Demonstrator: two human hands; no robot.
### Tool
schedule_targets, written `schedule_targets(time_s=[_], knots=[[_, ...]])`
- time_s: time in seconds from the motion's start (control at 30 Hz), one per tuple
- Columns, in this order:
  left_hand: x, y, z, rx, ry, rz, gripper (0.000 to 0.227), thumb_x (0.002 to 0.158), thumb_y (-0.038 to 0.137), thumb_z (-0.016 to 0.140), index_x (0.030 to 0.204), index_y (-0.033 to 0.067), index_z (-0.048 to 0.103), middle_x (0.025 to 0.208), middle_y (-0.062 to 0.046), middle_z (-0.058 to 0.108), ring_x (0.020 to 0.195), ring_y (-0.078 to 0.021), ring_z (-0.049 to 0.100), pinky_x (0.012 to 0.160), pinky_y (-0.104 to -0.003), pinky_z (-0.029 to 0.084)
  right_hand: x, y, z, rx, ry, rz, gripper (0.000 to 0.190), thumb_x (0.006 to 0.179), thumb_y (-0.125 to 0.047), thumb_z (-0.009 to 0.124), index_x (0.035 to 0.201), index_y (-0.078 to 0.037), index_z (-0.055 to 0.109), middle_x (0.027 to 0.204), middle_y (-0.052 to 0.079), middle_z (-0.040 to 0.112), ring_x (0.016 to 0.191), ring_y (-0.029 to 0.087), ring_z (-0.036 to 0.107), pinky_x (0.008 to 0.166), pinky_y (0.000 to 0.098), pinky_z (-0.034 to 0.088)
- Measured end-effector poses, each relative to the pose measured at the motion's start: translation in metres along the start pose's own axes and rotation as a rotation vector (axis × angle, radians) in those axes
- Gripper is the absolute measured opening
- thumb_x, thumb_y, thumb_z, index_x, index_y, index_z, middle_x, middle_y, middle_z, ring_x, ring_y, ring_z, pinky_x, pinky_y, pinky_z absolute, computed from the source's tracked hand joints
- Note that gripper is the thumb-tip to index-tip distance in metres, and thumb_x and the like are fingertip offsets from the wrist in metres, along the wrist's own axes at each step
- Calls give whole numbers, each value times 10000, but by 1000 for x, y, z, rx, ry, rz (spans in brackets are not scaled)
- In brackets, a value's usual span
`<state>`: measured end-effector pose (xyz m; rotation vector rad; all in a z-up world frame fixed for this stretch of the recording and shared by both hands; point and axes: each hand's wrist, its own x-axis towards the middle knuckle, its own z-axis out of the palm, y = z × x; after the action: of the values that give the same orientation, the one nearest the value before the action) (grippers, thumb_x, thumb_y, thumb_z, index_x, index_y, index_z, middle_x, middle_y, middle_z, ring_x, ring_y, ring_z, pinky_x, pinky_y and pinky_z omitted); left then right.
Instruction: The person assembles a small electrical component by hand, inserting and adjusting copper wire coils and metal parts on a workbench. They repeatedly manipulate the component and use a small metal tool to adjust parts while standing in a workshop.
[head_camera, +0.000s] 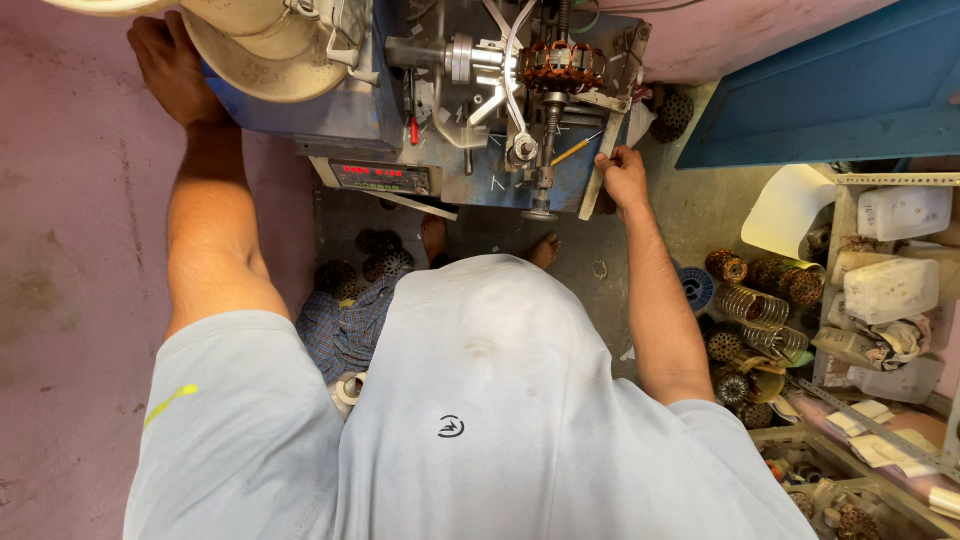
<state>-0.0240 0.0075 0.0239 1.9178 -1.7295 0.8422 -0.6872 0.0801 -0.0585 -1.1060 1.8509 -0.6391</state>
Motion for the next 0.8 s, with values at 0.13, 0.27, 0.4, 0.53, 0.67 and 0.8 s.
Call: schedule_targets(time_s=[0.13, 0.27, 0.4, 0.53, 0.67, 0.8], knots=[[-5, -5, 10, 28, 3, -10, 223, 877, 105, 761, 912, 74, 543, 928, -88, 522, 921, -271, 568, 729, -376, 551, -1, 2, 1, 6, 0, -17, 222, 963, -225, 729, 983, -13, 665, 1068, 58, 506, 904, 193, 543, 833, 337, 470], [-5, -7, 12, 32, -26, 25, 246, 886, 100, 769, 870, 60, 527, 896, -99, 494, 901, -276, 558, 749, -383, 559, -3, 2, 1, 2, 5, -17, 234, 972, -237, 719, 996, -13, 657, 1069, 56, 500, 910, 194, 543, 836, 341, 473], [-3, -6, 5, 31, 5, 20, 195, 849, 67, 756, 916, 71, 573, 946, -88, 531, 921, -254, 577, 714, -371, 562, -4, -2, 1, -12, 0, -20, 232, 974, -239, 713, 1012, -17, 659, 1072, 53, 503, 915, 194, 544, 843, 341, 475], [0, -1, 2, 22, 42, 28, 208, 843, 79, 763, 890, 63, 561, 940, -91, 522, 909, -251, 577, 705, -366, 571, -5, -3, 0, -3, -13, -12, 248, 982, -241, 711, 1013, -3, 648, 1097, 60, 493, 931, 198, 540, 849, 344, 476], [1, 0, 0, 14, 32, 22, 200, 828, 71, 760, 871, 58, 565, 932, -86, 523, 901, -250, 582, 666, -352, 566, -3, -3, -1, 16, -22, 2, 257, 977, -247, 714, 1018, -2, 647, 1114, 57, 490, 929, 193, 537, 846, 343, 481], [1, -3, 2, 32, 22, 31, 189, 829, 51, 754, 861, 60, 568, 931, -87, 520, 895, -244, 579, 651, -354, 561, -2, 1, 0, 19, -26, -8, 251, 980, -244, 713, 1018, -4, 649, 1104, 52, 494, 926, 184, 539, 848, 334, 478]])
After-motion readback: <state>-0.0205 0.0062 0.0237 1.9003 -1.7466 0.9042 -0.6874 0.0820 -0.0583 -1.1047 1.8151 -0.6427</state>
